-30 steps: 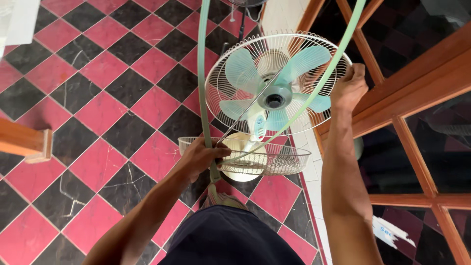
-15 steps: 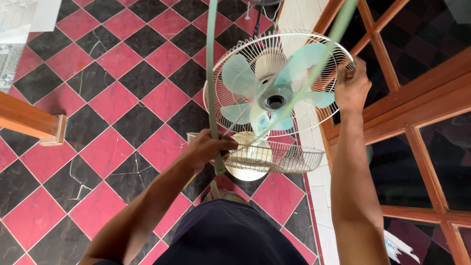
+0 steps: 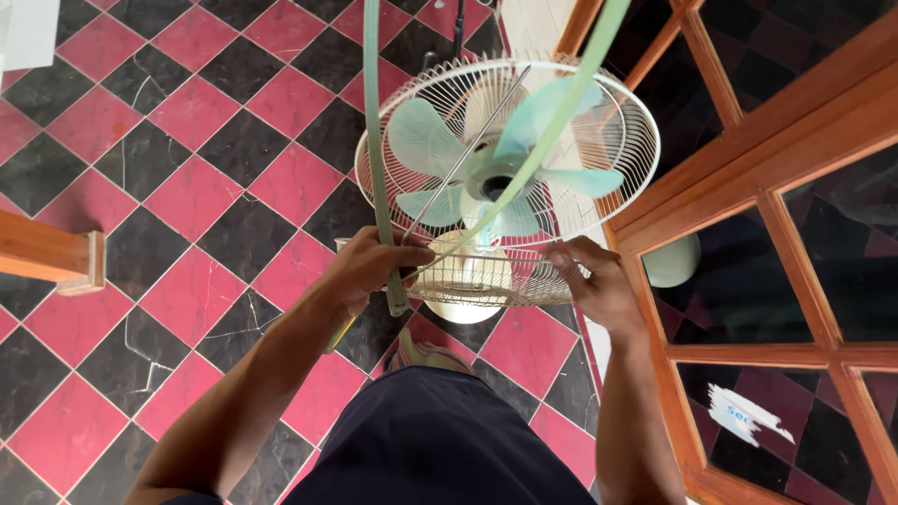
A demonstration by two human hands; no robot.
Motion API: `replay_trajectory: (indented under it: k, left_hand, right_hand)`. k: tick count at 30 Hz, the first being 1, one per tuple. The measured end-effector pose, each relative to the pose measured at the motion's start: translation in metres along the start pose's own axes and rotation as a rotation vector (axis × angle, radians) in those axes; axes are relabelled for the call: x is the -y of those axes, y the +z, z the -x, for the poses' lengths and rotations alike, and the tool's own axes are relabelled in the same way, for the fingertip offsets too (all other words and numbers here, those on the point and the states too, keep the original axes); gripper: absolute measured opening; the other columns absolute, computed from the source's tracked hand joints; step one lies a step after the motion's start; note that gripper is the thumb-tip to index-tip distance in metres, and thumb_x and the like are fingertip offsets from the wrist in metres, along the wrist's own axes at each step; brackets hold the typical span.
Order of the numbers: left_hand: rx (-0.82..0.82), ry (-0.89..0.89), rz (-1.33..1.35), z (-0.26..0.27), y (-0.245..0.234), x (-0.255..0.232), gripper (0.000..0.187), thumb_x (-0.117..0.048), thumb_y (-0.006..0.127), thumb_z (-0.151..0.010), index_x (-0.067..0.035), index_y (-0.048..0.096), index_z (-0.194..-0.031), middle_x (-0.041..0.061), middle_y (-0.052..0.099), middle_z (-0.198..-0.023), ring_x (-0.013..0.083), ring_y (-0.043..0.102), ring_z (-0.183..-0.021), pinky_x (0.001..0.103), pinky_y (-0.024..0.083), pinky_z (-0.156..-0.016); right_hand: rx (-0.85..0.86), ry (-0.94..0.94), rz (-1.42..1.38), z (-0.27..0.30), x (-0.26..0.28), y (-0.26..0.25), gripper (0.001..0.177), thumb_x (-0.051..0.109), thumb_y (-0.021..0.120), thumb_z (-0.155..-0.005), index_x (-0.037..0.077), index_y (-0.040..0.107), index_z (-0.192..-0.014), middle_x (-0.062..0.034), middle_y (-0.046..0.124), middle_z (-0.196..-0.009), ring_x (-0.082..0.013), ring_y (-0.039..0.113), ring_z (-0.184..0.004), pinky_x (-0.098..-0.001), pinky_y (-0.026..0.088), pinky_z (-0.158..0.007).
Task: The person uses a screwdriver to unscrew and remove the front grille of a black pedestal fan, then moves to a second light-green fan to remove its front grille as well. The person handles the fans and screwdriver throughout the process.
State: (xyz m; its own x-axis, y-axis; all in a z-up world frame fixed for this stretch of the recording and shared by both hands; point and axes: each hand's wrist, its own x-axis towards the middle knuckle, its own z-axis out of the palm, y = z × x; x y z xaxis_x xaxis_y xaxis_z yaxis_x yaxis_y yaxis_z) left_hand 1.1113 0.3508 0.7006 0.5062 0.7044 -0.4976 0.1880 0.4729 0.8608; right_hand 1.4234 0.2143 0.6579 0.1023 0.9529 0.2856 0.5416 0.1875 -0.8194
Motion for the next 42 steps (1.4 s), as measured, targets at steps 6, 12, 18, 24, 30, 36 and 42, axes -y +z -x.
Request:
replay_trajectory:
  k: [6, 12, 18, 24, 30, 36, 42]
  left_hand:
    - [-0.042, -0.018, -0.064, -0.007, -0.006, 0.010, 0.023, -0.018, 0.078, -0.083, 0.001, 0.076, -0.094, 0.005, 0.067, -0.073, 0.0135, 0.061, -0.063, 0.032, 0.050, -0.056]
    - [0.000, 0.033, -0.004, -0.003, -0.019, 0.018, 0.029, -0.019, 0.070, -0.084, -0.005, 0.077, -0.108, 0.004, 0.072, -0.085, 0.0110, 0.066, -0.074, 0.029, 0.052, -0.067]
    - [0.100, 0.153, 0.189, 0.013, -0.069, 0.037, 0.035, -0.021, 0.063, -0.097, 0.002, 0.066, -0.124, 0.005, 0.062, -0.078, 0.0130, 0.058, -0.067, 0.030, 0.045, -0.062]
    - [0.187, 0.293, 0.447, 0.029, -0.112, 0.067, 0.041, -0.020, 0.059, -0.094, 0.002, 0.066, -0.128, 0.005, 0.064, -0.080, 0.0123, 0.059, -0.073, 0.027, 0.047, -0.069]
    - [0.010, 0.034, 0.659, 0.024, -0.119, 0.109, 0.042, -0.039, 0.055, -0.094, 0.000, 0.068, -0.101, 0.003, 0.056, -0.067, 0.0115, 0.047, -0.058, 0.026, 0.032, -0.048]
    - [-0.087, -0.415, 0.839, -0.022, -0.146, 0.162, 0.036, -0.040, 0.051, -0.090, -0.005, 0.057, -0.086, 0.001, 0.048, -0.060, 0.0148, 0.046, -0.056, 0.028, 0.029, -0.046]
    - [-0.285, -0.578, 0.954, -0.060, -0.180, 0.239, 0.055, -0.045, 0.046, -0.100, 0.008, 0.059, -0.106, 0.004, 0.048, -0.065, 0.0125, 0.045, -0.053, 0.024, 0.040, -0.046]
  right_hand:
    - [-0.195, 0.090, 0.067, 0.012, -0.016, 0.035, 0.033, 0.022, 0.075, -0.105, 0.002, 0.065, -0.081, -0.0064, 0.051, -0.062, -0.0111, 0.043, -0.052, -0.0301, 0.034, -0.052]
    - [-0.246, 0.166, 0.205, 0.000, 0.005, 0.042, 0.031, 0.028, 0.077, -0.094, 0.002, 0.074, -0.078, -0.0031, 0.057, -0.055, -0.0082, 0.045, -0.047, -0.0296, 0.034, -0.042]
    - [-0.205, 0.213, 0.266, -0.002, 0.016, 0.033, 0.034, 0.033, 0.077, -0.092, 0.004, 0.073, -0.073, 0.0013, 0.059, -0.053, -0.0064, 0.046, -0.043, -0.0304, 0.033, -0.039]
    - [-0.267, 0.245, 0.262, 0.007, 0.021, 0.027, 0.044, 0.036, 0.081, -0.093, 0.001, 0.066, -0.070, -0.0029, 0.047, -0.053, -0.0089, 0.036, -0.049, -0.0310, 0.031, -0.044]
    - [-0.218, 0.456, 0.252, 0.013, 0.031, 0.055, 0.047, 0.034, 0.080, -0.092, 0.001, 0.062, -0.065, -0.0015, 0.042, -0.048, -0.0089, 0.034, -0.047, -0.0313, 0.029, -0.043]
    - [-0.061, 0.605, 0.269, 0.021, 0.027, 0.083, 0.054, 0.048, 0.079, -0.086, 0.001, 0.062, -0.064, -0.0048, 0.046, -0.051, -0.0124, 0.037, -0.049, -0.0347, 0.034, -0.046]
    - [0.042, 0.487, 0.377, 0.041, 0.006, 0.115, 0.072, 0.073, 0.065, -0.080, 0.004, 0.059, -0.059, -0.0035, 0.052, -0.049, -0.0149, 0.050, -0.045, -0.0367, 0.043, -0.045]
